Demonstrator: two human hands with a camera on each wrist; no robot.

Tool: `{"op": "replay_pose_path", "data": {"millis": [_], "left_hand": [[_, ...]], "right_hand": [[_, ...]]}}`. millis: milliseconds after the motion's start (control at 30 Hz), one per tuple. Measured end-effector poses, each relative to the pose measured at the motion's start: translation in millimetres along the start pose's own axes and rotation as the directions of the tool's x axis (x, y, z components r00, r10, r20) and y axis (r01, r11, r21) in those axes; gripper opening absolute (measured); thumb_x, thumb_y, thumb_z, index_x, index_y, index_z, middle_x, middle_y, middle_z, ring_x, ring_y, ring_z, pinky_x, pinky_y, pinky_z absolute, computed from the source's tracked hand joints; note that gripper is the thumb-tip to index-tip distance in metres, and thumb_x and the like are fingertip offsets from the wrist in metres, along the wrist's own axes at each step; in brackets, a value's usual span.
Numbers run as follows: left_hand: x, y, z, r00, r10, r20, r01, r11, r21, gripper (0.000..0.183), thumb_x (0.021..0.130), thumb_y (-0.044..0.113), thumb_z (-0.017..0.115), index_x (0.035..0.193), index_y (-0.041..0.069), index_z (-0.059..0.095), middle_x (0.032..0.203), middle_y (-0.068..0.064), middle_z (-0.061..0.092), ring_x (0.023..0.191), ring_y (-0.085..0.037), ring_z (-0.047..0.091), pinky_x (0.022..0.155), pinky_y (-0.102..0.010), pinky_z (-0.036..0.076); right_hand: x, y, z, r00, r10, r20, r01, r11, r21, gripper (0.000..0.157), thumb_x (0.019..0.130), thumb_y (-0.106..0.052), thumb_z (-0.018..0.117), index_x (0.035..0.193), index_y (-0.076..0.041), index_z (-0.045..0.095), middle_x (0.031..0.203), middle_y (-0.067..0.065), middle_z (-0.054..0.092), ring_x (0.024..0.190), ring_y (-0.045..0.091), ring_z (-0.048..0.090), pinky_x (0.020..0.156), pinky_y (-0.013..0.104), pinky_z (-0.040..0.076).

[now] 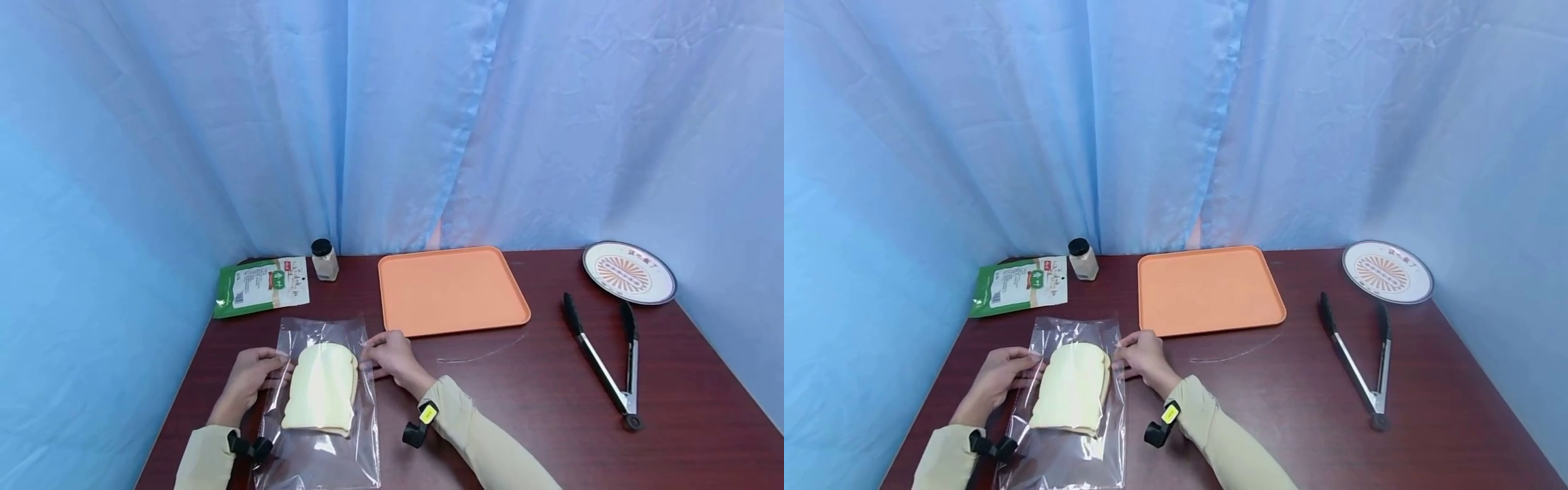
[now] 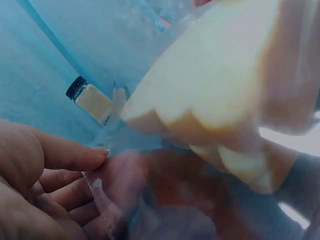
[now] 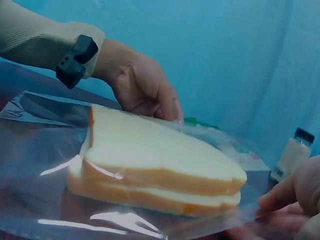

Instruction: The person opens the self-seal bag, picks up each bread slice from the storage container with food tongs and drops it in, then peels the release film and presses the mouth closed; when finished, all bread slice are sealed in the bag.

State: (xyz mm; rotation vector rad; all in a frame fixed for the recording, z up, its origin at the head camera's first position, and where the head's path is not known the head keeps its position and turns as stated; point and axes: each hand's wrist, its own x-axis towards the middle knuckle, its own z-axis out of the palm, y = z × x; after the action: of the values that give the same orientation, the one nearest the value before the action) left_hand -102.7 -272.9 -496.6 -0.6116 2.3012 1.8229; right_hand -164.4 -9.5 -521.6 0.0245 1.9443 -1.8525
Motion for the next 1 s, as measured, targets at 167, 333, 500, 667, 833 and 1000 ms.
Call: {"op": "replay_pose_path", "data": {"millis": [167,333,500,667,833,1000], "left_hand": [[-3.0,4.2,-0.7,0.999,0.029,-0.039,-0.028,0.999,0.027,0.021,0.096,0.001,0.06,0.109,-0.014,0.066,0.071,0.005,0.068,0.06,-0.003,0.059,0.053,-0.02,0.052],[-7.9,10.6,-5.2,0.997,0.075,-0.019,-0.076,0.996,-0.048,0.023,0.097,0.001,0.06,0.112,-0.016,0.063,0.074,0.005,0.073,0.064,-0.003,0.068,0.059,-0.022,0.058],[-18.3,19.4,-10.7,0.989,0.149,-0.01,-0.149,0.982,-0.12,0.025,0.099,0.003,0.059,0.115,-0.016,0.061,0.078,0.006,0.076,0.071,-0.006,0.073,0.068,-0.027,0.062],[-33.3,30.5,-18.1,0.959,0.28,-0.052,-0.285,0.943,-0.173,0.023,0.098,0.005,0.062,0.11,-0.015,0.065,0.08,0.01,0.077,0.074,-0.007,0.075,0.069,-0.027,0.062],[-54.1,41.8,-25.6,0.9,0.423,-0.102,-0.435,0.865,-0.251,0.014,0.095,0.002,0.065,0.102,-0.008,0.071,0.085,0.006,0.079,0.078,-0.009,0.077,0.07,-0.03,0.062],[-76.5,48.8,-30.3,0.821,0.55,-0.154,-0.566,0.748,-0.346,0.014,0.094,-0.011,0.059,0.102,-0.013,0.07,0.089,-0.001,0.08,0.081,-0.013,0.077,0.073,-0.033,0.062]], "right_hand": [[3.4,4.7,-4.1,1.0,-0.02,-0.003,0.021,0.999,0.028,0.015,0.09,0.003,0.061,0.101,0.01,0.067,0.088,0.021,0.076,0.062,0.012,0.072,0.058,0.033,0.062],[0.0,-4.4,-6.2,0.997,-0.077,0.009,0.077,0.996,0.054,0.016,0.09,0.003,0.061,0.103,0.012,0.065,0.089,0.023,0.076,0.064,0.013,0.072,0.058,0.032,0.062],[-8.6,-23.2,-7.1,0.987,-0.163,-0.003,0.163,0.986,0.032,0.016,0.091,0.003,0.064,0.103,0.013,0.067,0.09,0.024,0.075,0.064,0.009,0.069,0.058,0.03,0.061],[-22.0,-46.7,-7.1,0.965,-0.261,-0.006,0.261,0.965,0.014,0.015,0.092,0.002,0.065,0.103,0.012,0.068,0.092,0.028,0.074,0.067,0.011,0.072,0.062,0.03,0.062],[-40.5,-69.4,-8.2,0.91,-0.415,0.016,0.415,0.909,-0.037,0.014,0.094,0.0,0.065,0.102,0.01,0.069,0.092,0.03,0.074,0.073,0.016,0.076,0.063,0.028,0.061],[-64.7,-89.8,-11.3,0.816,-0.576,0.044,0.578,0.811,-0.091,0.012,0.094,-0.003,0.067,0.099,0.006,0.072,0.09,0.026,0.075,0.073,0.018,0.076,0.064,0.03,0.062]]}}
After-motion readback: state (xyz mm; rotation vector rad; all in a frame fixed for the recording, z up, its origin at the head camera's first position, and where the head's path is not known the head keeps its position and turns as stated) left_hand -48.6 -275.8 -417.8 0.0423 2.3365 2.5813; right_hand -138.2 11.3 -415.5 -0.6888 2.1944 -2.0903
